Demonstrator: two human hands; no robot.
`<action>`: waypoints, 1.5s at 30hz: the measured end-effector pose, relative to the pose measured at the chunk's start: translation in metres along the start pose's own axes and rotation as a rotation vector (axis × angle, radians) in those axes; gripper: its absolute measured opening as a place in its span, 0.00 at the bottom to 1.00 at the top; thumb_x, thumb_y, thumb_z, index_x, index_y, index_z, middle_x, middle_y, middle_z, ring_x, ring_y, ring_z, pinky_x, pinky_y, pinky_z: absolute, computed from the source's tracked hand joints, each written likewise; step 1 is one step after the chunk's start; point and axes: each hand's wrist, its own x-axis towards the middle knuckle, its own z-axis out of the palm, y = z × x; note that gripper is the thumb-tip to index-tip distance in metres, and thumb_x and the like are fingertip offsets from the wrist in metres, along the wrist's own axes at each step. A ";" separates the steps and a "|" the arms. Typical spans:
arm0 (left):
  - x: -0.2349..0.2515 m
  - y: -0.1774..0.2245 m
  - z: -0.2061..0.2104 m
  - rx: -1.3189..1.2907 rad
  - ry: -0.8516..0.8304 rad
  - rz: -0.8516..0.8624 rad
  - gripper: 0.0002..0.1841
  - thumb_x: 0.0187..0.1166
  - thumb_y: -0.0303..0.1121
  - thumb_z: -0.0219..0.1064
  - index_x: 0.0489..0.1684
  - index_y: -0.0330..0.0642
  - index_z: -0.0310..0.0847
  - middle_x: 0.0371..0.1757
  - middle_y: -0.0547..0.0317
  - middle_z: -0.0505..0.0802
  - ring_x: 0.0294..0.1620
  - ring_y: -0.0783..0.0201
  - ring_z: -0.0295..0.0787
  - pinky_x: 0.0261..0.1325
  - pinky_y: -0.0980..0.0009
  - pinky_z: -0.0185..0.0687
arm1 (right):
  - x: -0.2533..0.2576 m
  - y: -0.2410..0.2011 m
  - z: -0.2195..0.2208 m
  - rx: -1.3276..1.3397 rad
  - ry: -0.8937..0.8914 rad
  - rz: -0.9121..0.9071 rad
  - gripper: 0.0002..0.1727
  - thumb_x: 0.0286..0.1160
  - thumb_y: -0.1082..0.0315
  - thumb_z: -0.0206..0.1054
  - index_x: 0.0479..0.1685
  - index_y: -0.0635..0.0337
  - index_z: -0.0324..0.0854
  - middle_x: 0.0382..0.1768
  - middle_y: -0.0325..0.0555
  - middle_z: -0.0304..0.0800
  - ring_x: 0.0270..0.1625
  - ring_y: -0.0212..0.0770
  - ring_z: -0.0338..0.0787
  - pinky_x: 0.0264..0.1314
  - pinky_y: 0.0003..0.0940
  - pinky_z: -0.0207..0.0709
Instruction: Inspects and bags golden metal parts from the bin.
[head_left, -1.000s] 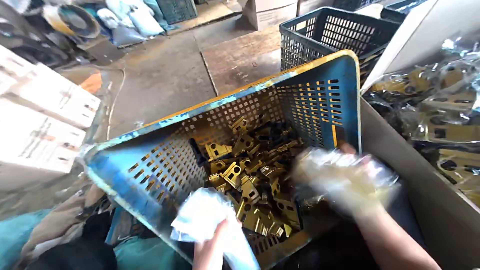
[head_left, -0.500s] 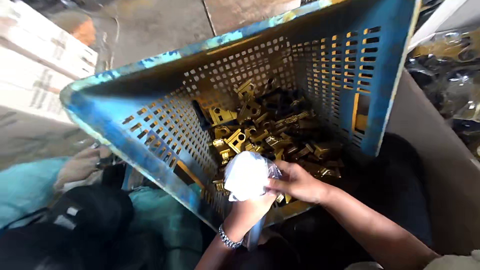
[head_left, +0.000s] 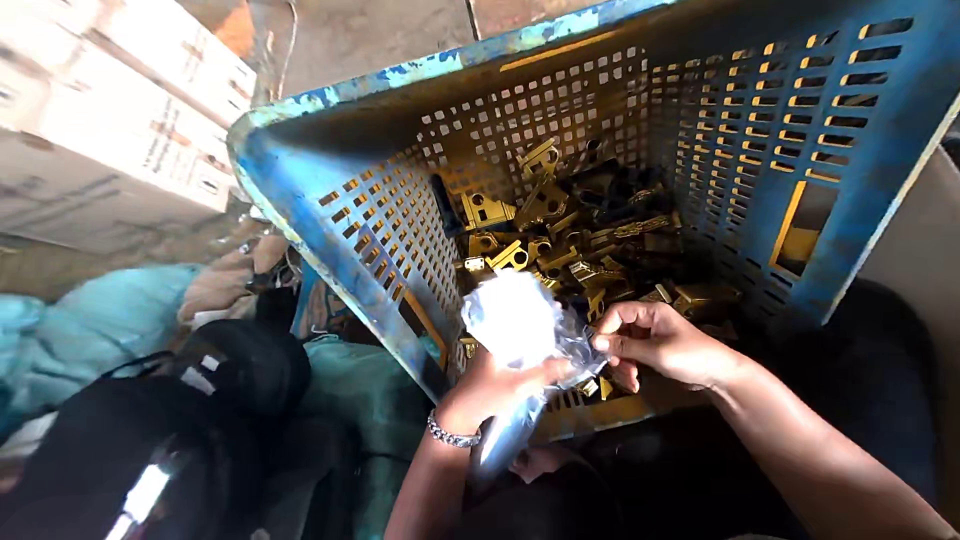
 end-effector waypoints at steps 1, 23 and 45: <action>0.001 0.002 0.002 -0.032 -0.065 0.036 0.32 0.57 0.24 0.84 0.65 0.28 0.78 0.52 0.64 0.94 0.52 0.76 0.91 0.62 0.76 0.88 | 0.001 -0.001 0.001 -0.002 0.030 0.006 0.06 0.79 0.72 0.65 0.35 0.50 0.80 0.23 0.24 0.86 0.19 0.23 0.84 0.24 0.20 0.83; -0.006 0.013 0.022 -0.044 0.238 0.097 0.18 0.56 0.21 0.82 0.45 0.36 0.85 0.36 0.70 0.94 0.38 0.78 0.92 0.49 0.77 0.90 | 0.035 -0.041 0.007 -0.522 -0.222 -0.161 0.16 0.57 0.66 0.84 0.17 0.55 0.78 0.16 0.25 0.76 0.21 0.15 0.72 0.24 0.13 0.63; -0.004 -0.003 -0.002 0.269 0.665 0.387 0.22 0.64 0.25 0.79 0.50 0.18 0.78 0.45 0.60 0.93 0.51 0.83 0.89 0.60 0.83 0.85 | 0.025 0.084 0.028 -0.534 0.036 0.085 0.30 0.67 0.68 0.78 0.68 0.72 0.75 0.62 0.63 0.86 0.64 0.49 0.88 0.70 0.45 0.81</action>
